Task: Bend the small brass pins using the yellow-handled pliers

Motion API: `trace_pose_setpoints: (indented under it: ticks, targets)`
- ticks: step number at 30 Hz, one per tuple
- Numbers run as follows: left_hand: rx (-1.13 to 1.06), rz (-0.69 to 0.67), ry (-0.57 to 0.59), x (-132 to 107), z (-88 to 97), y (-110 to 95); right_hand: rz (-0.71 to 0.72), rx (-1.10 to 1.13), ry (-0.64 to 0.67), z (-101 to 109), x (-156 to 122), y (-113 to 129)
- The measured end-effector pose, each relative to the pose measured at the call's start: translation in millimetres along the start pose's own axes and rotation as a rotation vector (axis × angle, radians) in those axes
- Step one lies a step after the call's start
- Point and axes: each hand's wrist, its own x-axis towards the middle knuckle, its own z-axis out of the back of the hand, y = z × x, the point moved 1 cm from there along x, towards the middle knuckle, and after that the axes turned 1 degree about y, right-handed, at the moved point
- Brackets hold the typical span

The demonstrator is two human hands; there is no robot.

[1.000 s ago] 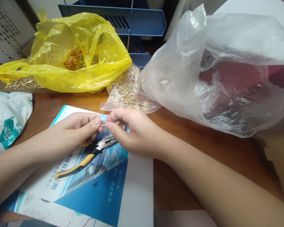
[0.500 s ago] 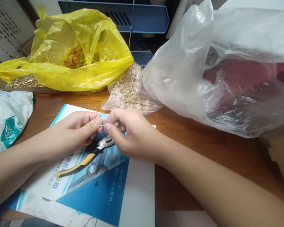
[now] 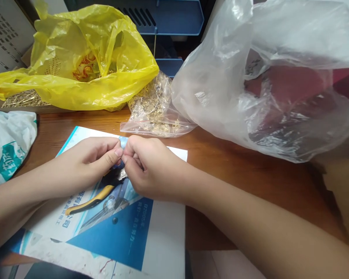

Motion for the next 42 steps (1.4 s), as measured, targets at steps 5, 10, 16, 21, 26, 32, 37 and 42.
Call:
trace_pose_setpoints:
  ticks: [5,10,16,21,26,32,37,42]
  targets:
    - [-0.092,0.000,0.072,-2,2.7,2,-0.008,0.070,0.003,1,0,-1]
    - [-0.189,-0.004,0.067,-2,3.9,-2,-0.018,0.125,0.008,3,3,-3]
    - [-0.301,0.011,0.081,-1,1.8,-2,-0.075,0.124,0.025,6,2,-4]
    - [-0.324,0.016,0.081,-1,3.0,-1,-0.069,0.116,0.009,7,2,-3]
    - [-0.325,0.053,0.074,-2,4.4,-3,-0.052,0.105,-0.002,7,3,-2]
    - [-0.396,0.061,0.072,-3,3.7,-1,-0.036,0.106,-0.025,7,0,1]
    - [-0.547,0.102,0.060,-1,2.5,6,-0.009,0.096,-0.056,8,1,3]
    - [-0.655,0.129,0.033,-1,2.1,9,0.018,0.093,-0.078,10,1,3]
